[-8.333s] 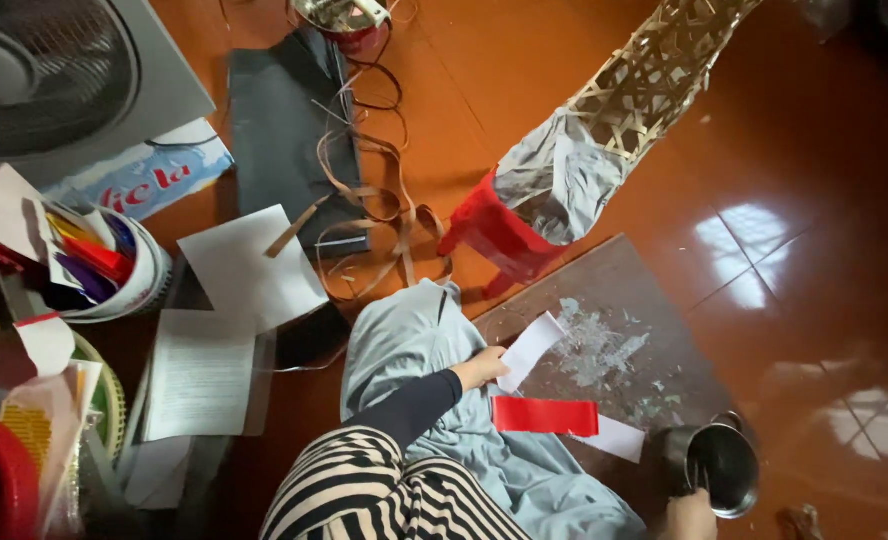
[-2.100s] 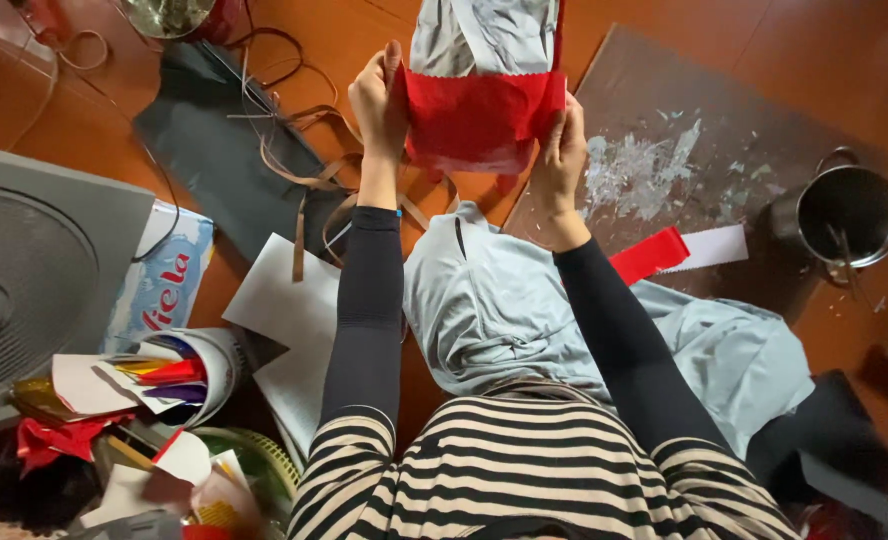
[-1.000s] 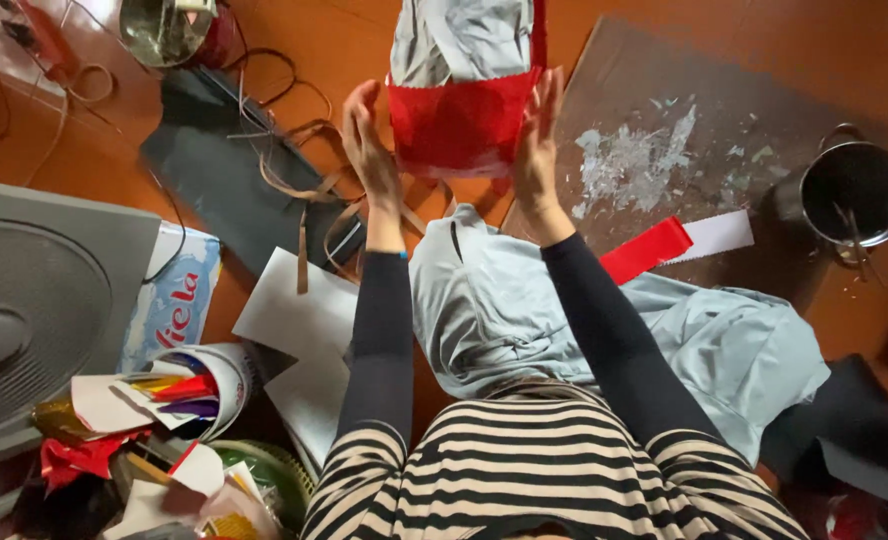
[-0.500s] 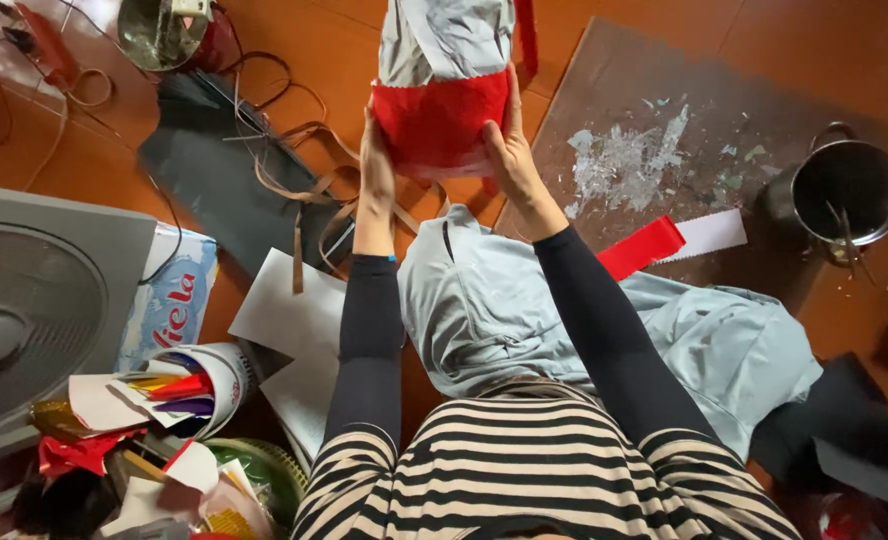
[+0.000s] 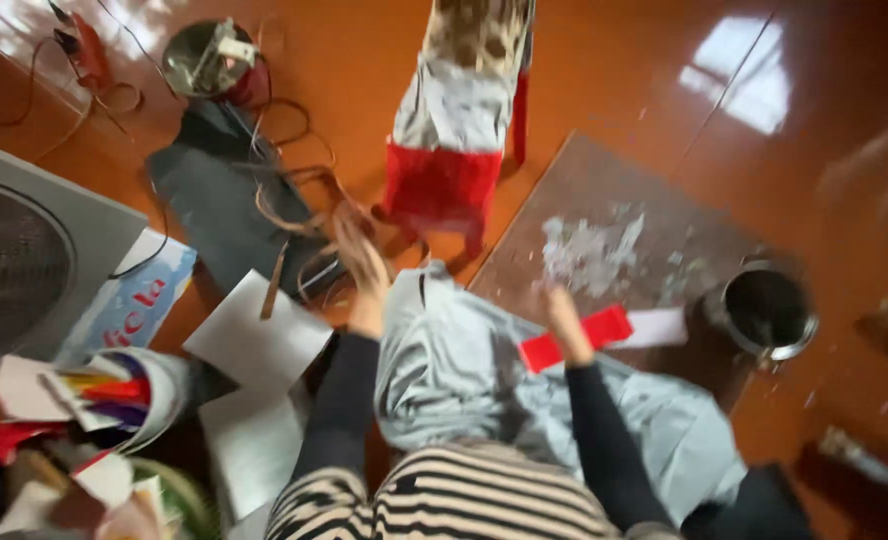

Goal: The person is applying red and white paper strips to a woven bamboo structure using glue and a brush.

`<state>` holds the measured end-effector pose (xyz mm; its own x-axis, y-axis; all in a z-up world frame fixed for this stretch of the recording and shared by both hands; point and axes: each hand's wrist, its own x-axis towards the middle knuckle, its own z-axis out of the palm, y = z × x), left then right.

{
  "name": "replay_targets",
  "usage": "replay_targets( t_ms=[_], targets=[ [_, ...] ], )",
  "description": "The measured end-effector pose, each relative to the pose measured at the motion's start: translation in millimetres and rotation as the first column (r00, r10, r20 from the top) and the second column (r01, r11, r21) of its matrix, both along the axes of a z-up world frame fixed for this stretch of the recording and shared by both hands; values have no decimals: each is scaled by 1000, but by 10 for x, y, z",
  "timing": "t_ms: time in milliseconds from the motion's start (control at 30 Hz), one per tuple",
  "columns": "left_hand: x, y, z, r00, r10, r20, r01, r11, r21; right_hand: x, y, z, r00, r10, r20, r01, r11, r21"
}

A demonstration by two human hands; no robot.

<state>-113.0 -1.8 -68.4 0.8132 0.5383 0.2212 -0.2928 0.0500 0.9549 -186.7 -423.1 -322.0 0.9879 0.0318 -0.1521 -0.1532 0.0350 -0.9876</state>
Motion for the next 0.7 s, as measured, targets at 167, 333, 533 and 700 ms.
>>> replay_targets(
  t_ms=[167,333,533,700],
  targets=[
    [-814,-1346,-492,804,-335,-491,546,744,387,-1000,544,1679,978,29,-206,-204,311,-928],
    [-867,-2191,-964,600,-695,-398,774,630,66,-1026,521,1523,977,47,-206,-211,196,-958],
    [-858,-2224,-1142,193,-814,-548,675,516,-528,-1153,678,1582,950,81,-301,-307,80,-948],
    [-894,-2209,-1172,299,-800,-520,851,471,-235,-1059,237,783,998,65,-15,-28,197,-980]
  ],
)
